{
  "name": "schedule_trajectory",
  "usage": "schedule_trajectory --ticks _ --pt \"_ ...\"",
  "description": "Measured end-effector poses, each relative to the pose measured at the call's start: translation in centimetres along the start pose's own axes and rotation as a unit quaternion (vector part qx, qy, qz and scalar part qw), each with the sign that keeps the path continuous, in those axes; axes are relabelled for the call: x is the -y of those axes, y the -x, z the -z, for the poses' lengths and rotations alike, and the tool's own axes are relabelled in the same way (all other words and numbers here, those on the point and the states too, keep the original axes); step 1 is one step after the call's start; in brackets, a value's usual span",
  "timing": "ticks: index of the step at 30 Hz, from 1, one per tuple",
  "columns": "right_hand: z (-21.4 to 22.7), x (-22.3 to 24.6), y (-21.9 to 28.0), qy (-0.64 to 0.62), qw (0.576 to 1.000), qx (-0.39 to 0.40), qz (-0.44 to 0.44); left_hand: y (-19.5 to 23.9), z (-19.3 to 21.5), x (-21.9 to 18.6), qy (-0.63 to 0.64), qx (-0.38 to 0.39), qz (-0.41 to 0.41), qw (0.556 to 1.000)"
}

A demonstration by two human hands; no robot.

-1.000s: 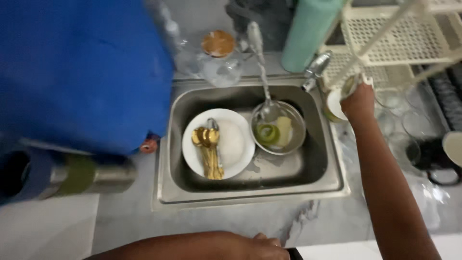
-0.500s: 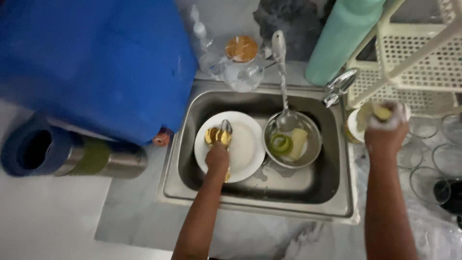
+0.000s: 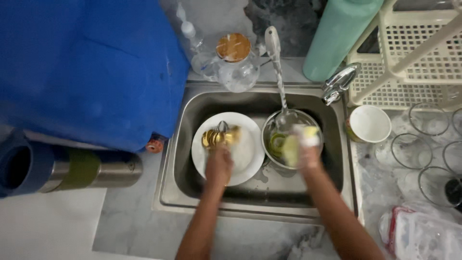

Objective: The person washes various dishes and utensils in a kitchen sink by hand using a soapy sponge, including scrubbing a metal bowl, rinsing silverware, and wiping down plates before setting them aside.

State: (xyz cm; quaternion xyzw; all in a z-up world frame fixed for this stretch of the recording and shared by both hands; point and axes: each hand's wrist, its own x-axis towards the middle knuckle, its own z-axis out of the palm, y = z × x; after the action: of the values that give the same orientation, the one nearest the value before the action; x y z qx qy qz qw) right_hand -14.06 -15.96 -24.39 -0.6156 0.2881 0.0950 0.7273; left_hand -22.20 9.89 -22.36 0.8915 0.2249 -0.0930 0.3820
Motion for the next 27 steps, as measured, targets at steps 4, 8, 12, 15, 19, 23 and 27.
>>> schedule_trajectory --ticks 4,8,12,15,19,23,27 --pt "-5.2 -2.7 -0.4 0.134 0.966 0.039 0.219 4.4 -1.6 -4.6 0.08 0.054 -0.044 0.994" --pt "-6.8 -3.3 -0.7 0.287 0.831 0.088 0.468 2.3 -3.6 -2.0 0.217 0.052 -0.01 0.975" --pt "-7.8 -1.1 2.2 0.165 0.952 0.003 0.256 -0.1 -2.3 1.9 0.153 0.007 -0.019 0.988" --pt "-6.3 -1.2 1.2 0.153 0.96 0.085 0.217 1.5 -0.6 0.2 0.064 0.02 0.006 0.998" --pt "-5.2 -2.0 -1.5 0.131 0.958 0.194 0.164 0.3 0.6 -0.7 0.004 -0.023 0.029 0.999" --pt "-5.1 -5.0 -3.9 -0.077 0.983 0.16 0.048 -2.1 0.2 2.4 -0.05 -0.04 0.078 0.995" --pt "-4.1 -6.5 -4.6 -0.076 0.987 0.139 0.029 -4.4 -0.5 4.5 -0.071 -0.058 0.088 0.992"
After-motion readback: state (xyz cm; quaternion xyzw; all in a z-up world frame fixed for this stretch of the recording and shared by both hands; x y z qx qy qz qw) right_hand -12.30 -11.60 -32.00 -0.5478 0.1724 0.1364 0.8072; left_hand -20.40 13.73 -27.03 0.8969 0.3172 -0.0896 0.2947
